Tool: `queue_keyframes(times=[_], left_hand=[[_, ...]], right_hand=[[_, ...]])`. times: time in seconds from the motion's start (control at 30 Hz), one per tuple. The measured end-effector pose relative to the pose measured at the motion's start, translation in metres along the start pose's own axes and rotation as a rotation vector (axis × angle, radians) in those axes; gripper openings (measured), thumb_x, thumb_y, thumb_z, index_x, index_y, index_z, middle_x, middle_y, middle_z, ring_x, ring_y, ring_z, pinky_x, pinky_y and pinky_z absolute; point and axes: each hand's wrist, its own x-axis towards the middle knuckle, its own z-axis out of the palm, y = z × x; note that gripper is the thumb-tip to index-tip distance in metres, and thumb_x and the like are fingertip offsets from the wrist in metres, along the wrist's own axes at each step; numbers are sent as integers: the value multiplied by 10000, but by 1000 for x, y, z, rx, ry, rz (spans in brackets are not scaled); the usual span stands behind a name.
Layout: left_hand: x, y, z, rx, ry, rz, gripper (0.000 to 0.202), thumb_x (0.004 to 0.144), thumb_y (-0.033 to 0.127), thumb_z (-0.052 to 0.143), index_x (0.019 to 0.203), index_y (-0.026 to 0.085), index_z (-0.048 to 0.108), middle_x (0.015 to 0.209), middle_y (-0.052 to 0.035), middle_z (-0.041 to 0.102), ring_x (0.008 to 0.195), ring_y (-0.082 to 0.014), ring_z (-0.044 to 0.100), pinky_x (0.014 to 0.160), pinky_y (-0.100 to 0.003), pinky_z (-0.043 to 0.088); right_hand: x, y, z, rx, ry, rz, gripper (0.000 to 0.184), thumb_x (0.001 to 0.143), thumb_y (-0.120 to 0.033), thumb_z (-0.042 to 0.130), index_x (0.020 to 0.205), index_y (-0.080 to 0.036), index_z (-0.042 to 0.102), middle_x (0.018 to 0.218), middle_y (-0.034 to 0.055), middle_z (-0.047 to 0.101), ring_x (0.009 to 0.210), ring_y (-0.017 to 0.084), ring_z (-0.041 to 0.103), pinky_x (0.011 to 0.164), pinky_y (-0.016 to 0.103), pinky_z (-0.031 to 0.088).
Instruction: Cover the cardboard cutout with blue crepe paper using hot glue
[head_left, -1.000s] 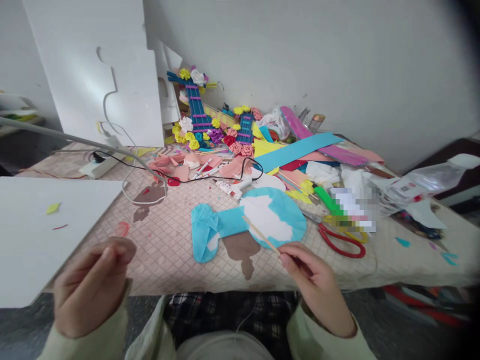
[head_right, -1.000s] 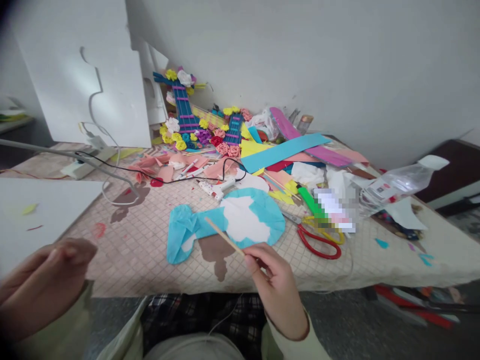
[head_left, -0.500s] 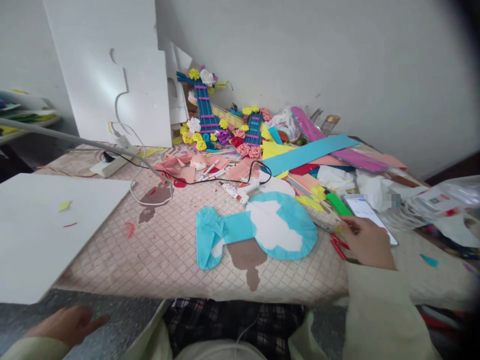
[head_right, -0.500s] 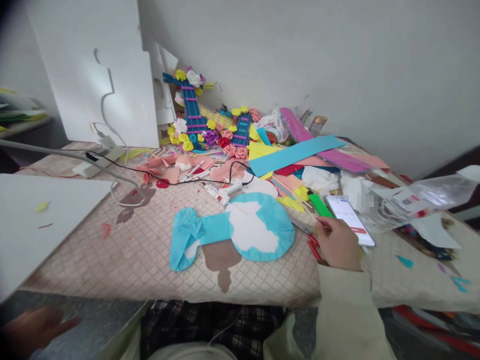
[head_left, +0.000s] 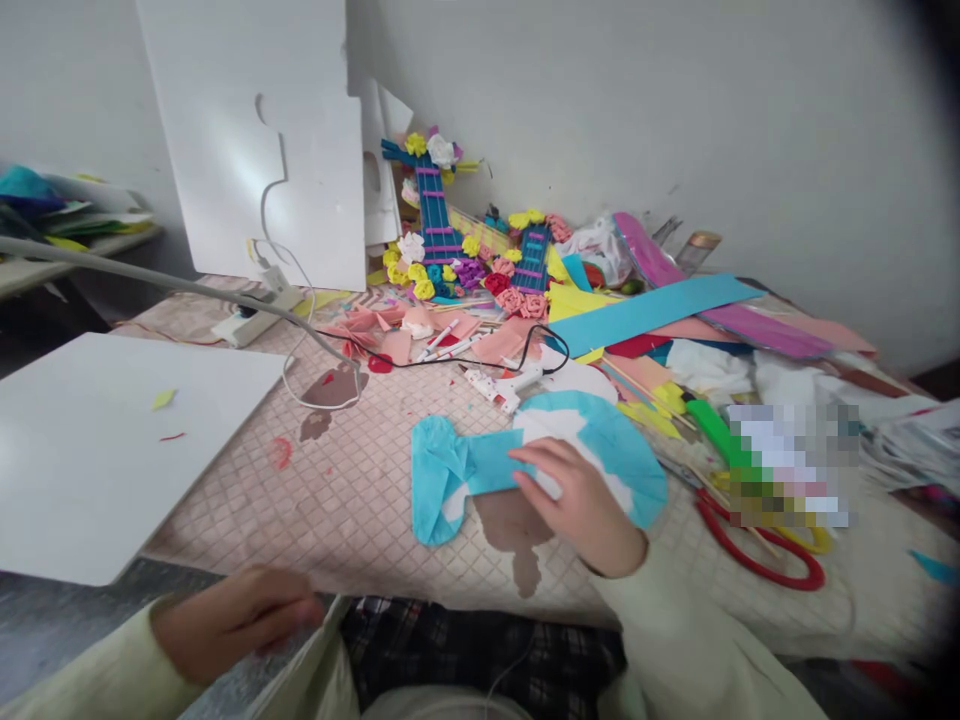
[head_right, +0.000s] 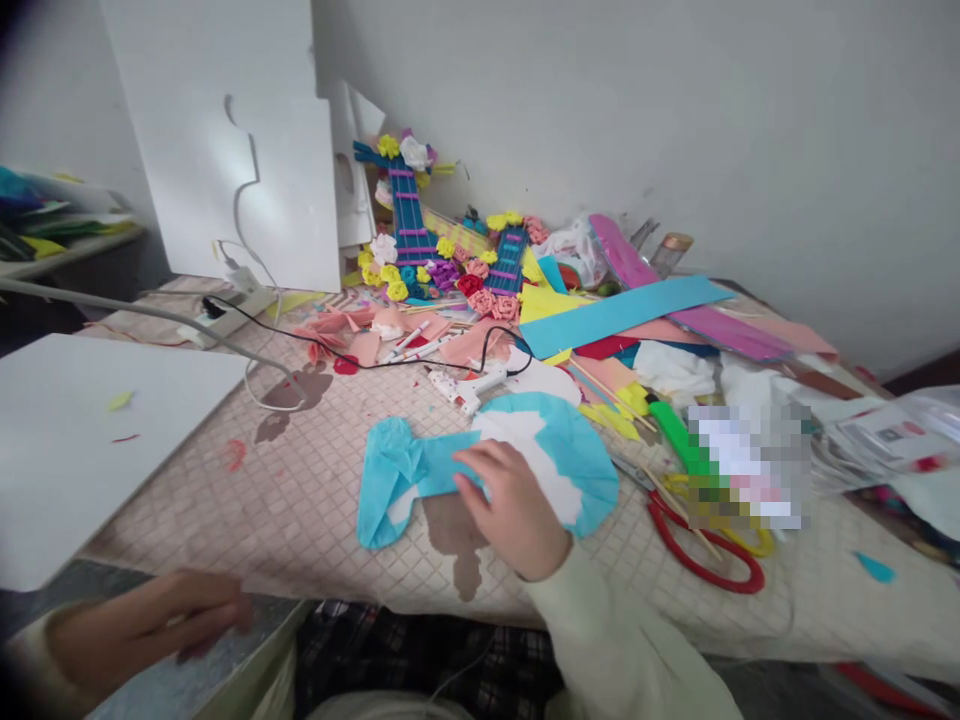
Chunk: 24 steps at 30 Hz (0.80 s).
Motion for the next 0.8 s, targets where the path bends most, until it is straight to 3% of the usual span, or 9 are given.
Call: queue_keyframes(times=[0.07, 0.13, 0.2, 0.3, 0.4, 0.53, 0.8], left_hand=[[35, 29, -4, 64, -162, 166, 249, 832, 353, 461, 739, 235, 659, 543, 11, 585, 461, -100, 489, 445, -178, 354], [72, 46, -8, 147, -201, 337, 202, 837, 250, 462, 915, 211, 644, 739, -34, 642, 647, -125, 576, 595, -194, 438], [103, 49, -6, 234, -85, 461, 245, 843, 211, 429, 980, 187, 632, 902, -87, 636, 849, -176, 577, 760, -274, 450], [133, 38, 5, 379, 35, 530, 259, 835, 255, 470, 1037, 193, 619, 971, -94, 615, 905, -210, 540, 816, -348, 413], [147, 28, 16, 479, 47, 558, 224, 844, 276, 479, 985, 202, 636, 969, -78, 613, 899, -209, 522, 810, -350, 378], [155, 25, 18, 544, -1, 579, 180, 856, 246, 469, 840, 204, 644, 915, -46, 626, 863, -182, 517, 787, -325, 336], [166, 23, 19, 400, 4, 559, 249, 878, 268, 388, 805, 171, 605, 834, -28, 634, 832, -173, 518, 777, -312, 329]], right_hand=[[10, -13, 17, -33, -94, -49, 272, 870, -243, 447, 1100, -195, 583, 993, 81, 578, 920, 197, 520, 818, 361, 438], [18, -21, 28, -103, -143, -91, 296, 874, -264, 445, 1136, -209, 572, 1015, 90, 556, 934, 213, 495, 818, 384, 421], [23, -24, 36, -165, -171, -130, 307, 877, -289, 444, 1150, -222, 565, 1052, 96, 539, 975, 229, 469, 838, 402, 395], [27, -24, 43, -220, -212, -168, 319, 883, -310, 436, 1170, -227, 549, 1121, 96, 522, 1049, 243, 430, 871, 422, 349], [26, -22, 47, -242, -235, -170, 296, 889, -309, 430, 1141, -231, 564, 1147, 84, 523, 1069, 239, 418, 882, 431, 314], [25, -20, 49, -222, -249, -167, 273, 893, -306, 427, 1111, -242, 578, 1135, 70, 541, 1052, 225, 428, 880, 420, 293], [25, -16, 48, -173, -272, -142, 264, 903, -298, 407, 1080, -249, 597, 1140, 48, 548, 1048, 219, 430, 876, 415, 279]])
